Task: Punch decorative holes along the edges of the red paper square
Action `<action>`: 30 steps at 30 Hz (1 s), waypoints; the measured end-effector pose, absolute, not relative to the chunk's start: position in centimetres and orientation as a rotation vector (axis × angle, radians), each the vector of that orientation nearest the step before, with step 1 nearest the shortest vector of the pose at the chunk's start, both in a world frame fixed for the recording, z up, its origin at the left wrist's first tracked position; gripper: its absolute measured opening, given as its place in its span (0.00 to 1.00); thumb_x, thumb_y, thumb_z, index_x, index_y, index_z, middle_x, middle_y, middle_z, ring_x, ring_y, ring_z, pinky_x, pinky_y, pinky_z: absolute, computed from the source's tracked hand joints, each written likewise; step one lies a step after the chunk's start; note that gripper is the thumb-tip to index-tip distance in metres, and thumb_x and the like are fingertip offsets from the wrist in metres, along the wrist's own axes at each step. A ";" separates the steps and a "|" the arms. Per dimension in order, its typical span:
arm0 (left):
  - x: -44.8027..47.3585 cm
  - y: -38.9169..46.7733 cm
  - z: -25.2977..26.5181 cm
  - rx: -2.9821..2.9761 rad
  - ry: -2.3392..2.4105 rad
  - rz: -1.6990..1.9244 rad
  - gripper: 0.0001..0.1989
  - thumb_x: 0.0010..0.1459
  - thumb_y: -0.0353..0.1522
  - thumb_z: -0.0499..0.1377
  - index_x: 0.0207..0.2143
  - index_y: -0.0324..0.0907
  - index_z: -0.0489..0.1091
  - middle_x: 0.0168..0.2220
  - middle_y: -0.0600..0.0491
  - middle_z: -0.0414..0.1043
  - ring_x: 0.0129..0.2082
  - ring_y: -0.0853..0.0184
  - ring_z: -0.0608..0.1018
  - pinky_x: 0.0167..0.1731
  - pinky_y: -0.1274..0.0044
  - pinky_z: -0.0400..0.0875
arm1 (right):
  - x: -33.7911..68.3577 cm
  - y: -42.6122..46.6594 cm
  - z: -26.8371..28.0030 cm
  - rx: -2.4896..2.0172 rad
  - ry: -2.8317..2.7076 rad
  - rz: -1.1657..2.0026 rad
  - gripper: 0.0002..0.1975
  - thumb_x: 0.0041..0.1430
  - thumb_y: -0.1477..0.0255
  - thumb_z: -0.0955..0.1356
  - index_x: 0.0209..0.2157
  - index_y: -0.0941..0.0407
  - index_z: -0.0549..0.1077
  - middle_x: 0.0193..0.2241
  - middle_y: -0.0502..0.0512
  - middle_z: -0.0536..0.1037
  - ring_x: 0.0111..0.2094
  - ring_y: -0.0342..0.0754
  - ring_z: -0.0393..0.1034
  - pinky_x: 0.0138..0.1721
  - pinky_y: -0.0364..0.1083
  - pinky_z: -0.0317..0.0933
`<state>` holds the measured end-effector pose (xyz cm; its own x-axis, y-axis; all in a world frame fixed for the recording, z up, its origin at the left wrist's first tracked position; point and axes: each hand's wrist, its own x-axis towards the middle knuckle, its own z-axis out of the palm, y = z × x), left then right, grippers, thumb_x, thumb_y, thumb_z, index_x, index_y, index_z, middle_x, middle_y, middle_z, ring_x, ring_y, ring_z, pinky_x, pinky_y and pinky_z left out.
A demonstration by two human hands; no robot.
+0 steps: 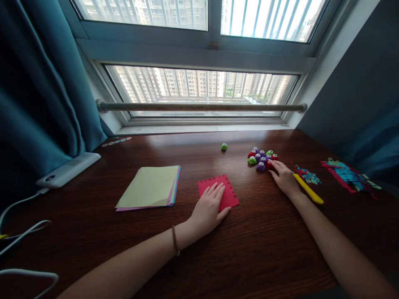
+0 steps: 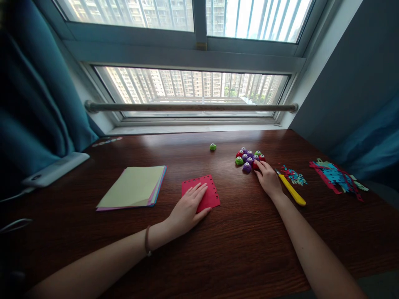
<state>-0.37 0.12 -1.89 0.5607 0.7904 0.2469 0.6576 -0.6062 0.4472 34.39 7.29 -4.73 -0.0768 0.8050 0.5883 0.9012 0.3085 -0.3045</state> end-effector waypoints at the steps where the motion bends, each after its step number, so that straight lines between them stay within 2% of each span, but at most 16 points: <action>1: -0.4 0.1 -1.9 2.499 1.211 0.599 0.31 0.58 0.40 0.55 0.60 0.36 0.53 0.61 0.42 0.53 0.61 0.56 0.57 0.59 0.62 0.53 | 34.2 7.1 -4.6 -1.521 -1.888 -0.198 0.22 0.60 0.69 0.62 0.55 0.58 0.65 0.51 0.63 0.66 0.51 0.58 0.62 0.53 0.57 0.57; 6: -0.3 0.0 -1.8 2.543 1.287 0.505 0.32 0.58 0.40 0.55 0.61 0.35 0.51 0.61 0.46 0.51 0.61 0.59 0.56 0.60 0.65 0.53 | 31.1 6.2 -2.9 -1.448 -1.873 -0.320 0.20 0.62 0.70 0.62 0.55 0.59 0.64 0.53 0.62 0.64 0.52 0.56 0.59 0.56 0.55 0.53; 9: -0.3 0.0 -1.8 2.551 1.306 0.502 0.32 0.58 0.40 0.56 0.60 0.34 0.52 0.61 0.45 0.52 0.61 0.60 0.56 0.60 0.66 0.54 | 27.7 6.6 -1.6 -1.375 -1.966 -0.156 0.17 0.62 0.71 0.61 0.52 0.60 0.66 0.51 0.61 0.67 0.52 0.52 0.59 0.57 0.50 0.51; 11: -0.3 0.0 -1.8 2.547 1.312 0.506 0.32 0.58 0.40 0.56 0.60 0.34 0.53 0.61 0.46 0.54 0.61 0.60 0.57 0.60 0.67 0.54 | 25.2 7.8 -1.1 -1.394 -2.015 -0.079 0.16 0.62 0.71 0.61 0.51 0.60 0.66 0.49 0.59 0.69 0.49 0.50 0.63 0.54 0.46 0.55; 14: -0.2 0.0 -1.8 2.541 1.321 0.509 0.32 0.58 0.40 0.57 0.60 0.34 0.54 0.60 0.46 0.55 0.61 0.60 0.58 0.60 0.67 0.54 | 21.6 10.9 -0.7 -1.501 -2.058 0.007 0.14 0.62 0.72 0.63 0.48 0.57 0.68 0.43 0.56 0.72 0.38 0.47 0.69 0.43 0.43 0.62; 17: -0.1 0.0 -1.8 2.541 1.330 0.502 0.32 0.57 0.40 0.57 0.59 0.33 0.54 0.59 0.45 0.56 0.60 0.60 0.58 0.60 0.67 0.54 | 18.4 14.7 -0.7 -1.704 -2.007 0.053 0.08 0.61 0.69 0.64 0.39 0.58 0.72 0.33 0.58 0.74 0.37 0.52 0.70 0.42 0.47 0.62; 21: -0.1 0.0 -1.8 2.537 1.344 0.485 0.32 0.57 0.40 0.57 0.59 0.33 0.54 0.60 0.45 0.55 0.61 0.60 0.57 0.60 0.67 0.54 | 15.3 18.9 -0.9 -1.939 -1.812 0.089 0.17 0.60 0.64 0.66 0.43 0.64 0.68 0.39 0.69 0.71 0.41 0.60 0.69 0.41 0.53 0.62; 24: 0.0 -0.1 -1.8 2.527 1.370 0.454 0.35 0.56 0.40 0.57 0.60 0.30 0.52 0.61 0.43 0.52 0.61 0.59 0.55 0.61 0.67 0.52 | 14.1 20.9 -1.0 -2.011 -1.682 0.167 0.22 0.58 0.64 0.68 0.46 0.66 0.65 0.42 0.73 0.69 0.44 0.64 0.67 0.43 0.57 0.61; 27: 0.0 -0.2 -1.7 2.529 1.388 0.411 0.36 0.57 0.42 0.56 0.60 0.28 0.51 0.62 0.41 0.47 0.63 0.58 0.51 0.62 0.67 0.49 | 13.9 21.9 -1.1 -1.997 -1.578 0.301 0.18 0.58 0.69 0.68 0.45 0.67 0.66 0.45 0.74 0.67 0.48 0.66 0.64 0.48 0.60 0.57; 30: 0.0 -0.3 -1.6 2.532 1.402 0.372 0.36 0.57 0.43 0.54 0.61 0.29 0.51 0.63 0.42 0.44 0.64 0.57 0.47 0.62 0.64 0.46 | 14.3 21.4 -0.9 -1.896 -1.491 0.508 0.13 0.56 0.70 0.68 0.40 0.65 0.70 0.44 0.71 0.69 0.51 0.66 0.61 0.51 0.64 0.52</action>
